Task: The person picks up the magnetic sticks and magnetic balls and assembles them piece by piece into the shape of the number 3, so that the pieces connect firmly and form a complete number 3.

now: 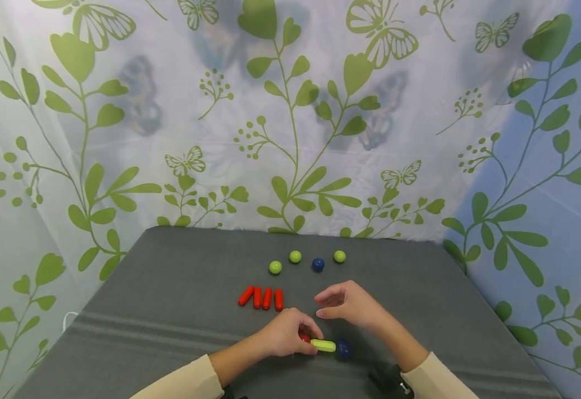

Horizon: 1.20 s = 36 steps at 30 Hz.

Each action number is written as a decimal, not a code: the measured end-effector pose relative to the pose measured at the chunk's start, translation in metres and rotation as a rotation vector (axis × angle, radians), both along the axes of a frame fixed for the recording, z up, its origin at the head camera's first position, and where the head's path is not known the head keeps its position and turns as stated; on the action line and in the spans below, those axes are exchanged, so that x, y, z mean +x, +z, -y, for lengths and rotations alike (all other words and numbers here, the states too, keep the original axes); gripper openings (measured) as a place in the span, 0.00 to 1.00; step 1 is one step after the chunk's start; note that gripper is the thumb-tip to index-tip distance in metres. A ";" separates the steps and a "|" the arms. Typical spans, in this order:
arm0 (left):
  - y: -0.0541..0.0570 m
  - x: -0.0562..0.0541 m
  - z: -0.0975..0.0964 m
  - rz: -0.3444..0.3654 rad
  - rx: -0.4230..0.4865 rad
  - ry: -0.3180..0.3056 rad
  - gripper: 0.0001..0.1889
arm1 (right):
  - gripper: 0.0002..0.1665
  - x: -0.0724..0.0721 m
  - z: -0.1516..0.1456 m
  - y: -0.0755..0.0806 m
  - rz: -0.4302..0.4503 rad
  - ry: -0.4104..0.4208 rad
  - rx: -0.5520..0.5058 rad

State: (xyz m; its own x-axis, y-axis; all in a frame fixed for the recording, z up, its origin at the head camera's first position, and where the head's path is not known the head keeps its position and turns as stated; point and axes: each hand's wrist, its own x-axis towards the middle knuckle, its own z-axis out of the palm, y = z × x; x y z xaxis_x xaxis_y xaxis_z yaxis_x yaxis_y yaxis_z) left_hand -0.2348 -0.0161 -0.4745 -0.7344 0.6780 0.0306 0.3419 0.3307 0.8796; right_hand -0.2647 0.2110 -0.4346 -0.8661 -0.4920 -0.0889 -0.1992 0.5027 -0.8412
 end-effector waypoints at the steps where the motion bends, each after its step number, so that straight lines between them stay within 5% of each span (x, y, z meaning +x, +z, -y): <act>1: 0.000 0.000 0.000 0.001 0.000 0.000 0.09 | 0.23 -0.003 0.003 0.001 -0.012 0.009 0.004; 14: 0.002 0.002 0.001 -0.013 -0.026 0.002 0.08 | 0.21 -0.038 0.039 0.012 -0.099 0.141 0.140; 23: 0.001 0.002 0.001 -0.014 -0.008 0.000 0.08 | 0.20 -0.065 0.055 0.003 -0.140 0.213 0.204; 36: 0.001 0.002 0.000 -0.031 -0.023 0.012 0.08 | 0.18 -0.081 0.075 -0.006 0.026 0.229 0.186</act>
